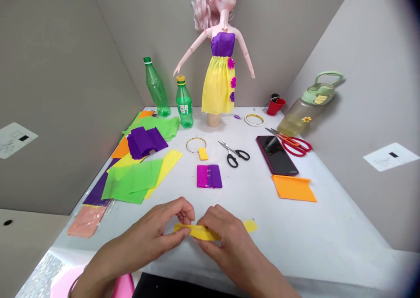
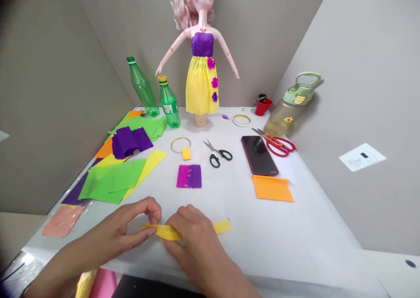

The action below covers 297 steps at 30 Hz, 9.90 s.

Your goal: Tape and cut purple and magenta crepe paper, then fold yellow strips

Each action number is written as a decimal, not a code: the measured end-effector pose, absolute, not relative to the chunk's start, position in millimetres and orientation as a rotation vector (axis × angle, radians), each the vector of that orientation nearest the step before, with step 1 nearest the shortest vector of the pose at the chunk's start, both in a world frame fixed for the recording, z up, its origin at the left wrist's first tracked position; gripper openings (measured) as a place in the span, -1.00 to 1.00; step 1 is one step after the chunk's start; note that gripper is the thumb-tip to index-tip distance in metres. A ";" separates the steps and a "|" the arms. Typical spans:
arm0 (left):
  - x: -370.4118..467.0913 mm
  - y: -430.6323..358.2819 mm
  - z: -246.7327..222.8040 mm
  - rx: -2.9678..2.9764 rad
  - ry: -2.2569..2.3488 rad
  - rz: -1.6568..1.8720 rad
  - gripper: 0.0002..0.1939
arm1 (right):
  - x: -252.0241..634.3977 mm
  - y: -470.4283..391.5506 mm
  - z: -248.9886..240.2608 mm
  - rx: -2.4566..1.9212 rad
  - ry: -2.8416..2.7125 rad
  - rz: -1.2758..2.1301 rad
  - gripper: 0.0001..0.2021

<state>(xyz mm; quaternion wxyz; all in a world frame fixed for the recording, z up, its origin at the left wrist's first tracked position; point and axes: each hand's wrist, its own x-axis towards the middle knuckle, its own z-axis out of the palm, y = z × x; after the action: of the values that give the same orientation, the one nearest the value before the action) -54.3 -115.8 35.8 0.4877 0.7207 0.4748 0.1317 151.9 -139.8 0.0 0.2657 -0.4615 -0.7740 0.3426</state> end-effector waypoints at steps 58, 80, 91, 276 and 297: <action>-55.7 -130.5 -9.5 1.674 1.272 0.434 -0.63 | 226.0 -172.6 -28.7 -1.606 -0.971 1.167 -0.70; 37.8 -143.6 -44.7 2.422 0.979 0.718 -0.88 | 225.9 -176.8 -42.3 -1.693 -1.438 1.014 -0.73; 43.1 -142.0 -50.6 2.428 1.016 0.807 -0.89 | 244.7 -197.0 -51.8 -1.404 -2.018 0.415 -0.80; -49.1 -140.6 -63.2 2.865 0.975 0.555 -0.33 | 194.1 -189.3 -66.8 -1.603 -1.881 0.286 -0.77; -41.3 -140.6 -56.8 2.793 1.000 0.630 -0.37 | 196.1 -201.8 -51.3 -1.236 -2.029 0.247 -0.54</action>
<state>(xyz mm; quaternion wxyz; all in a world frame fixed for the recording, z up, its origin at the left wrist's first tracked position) -41.3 -140.6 -56.8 0.0546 0.9196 0.3292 0.2075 196.1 -201.8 -51.3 0.3675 -0.4812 -0.7901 0.0960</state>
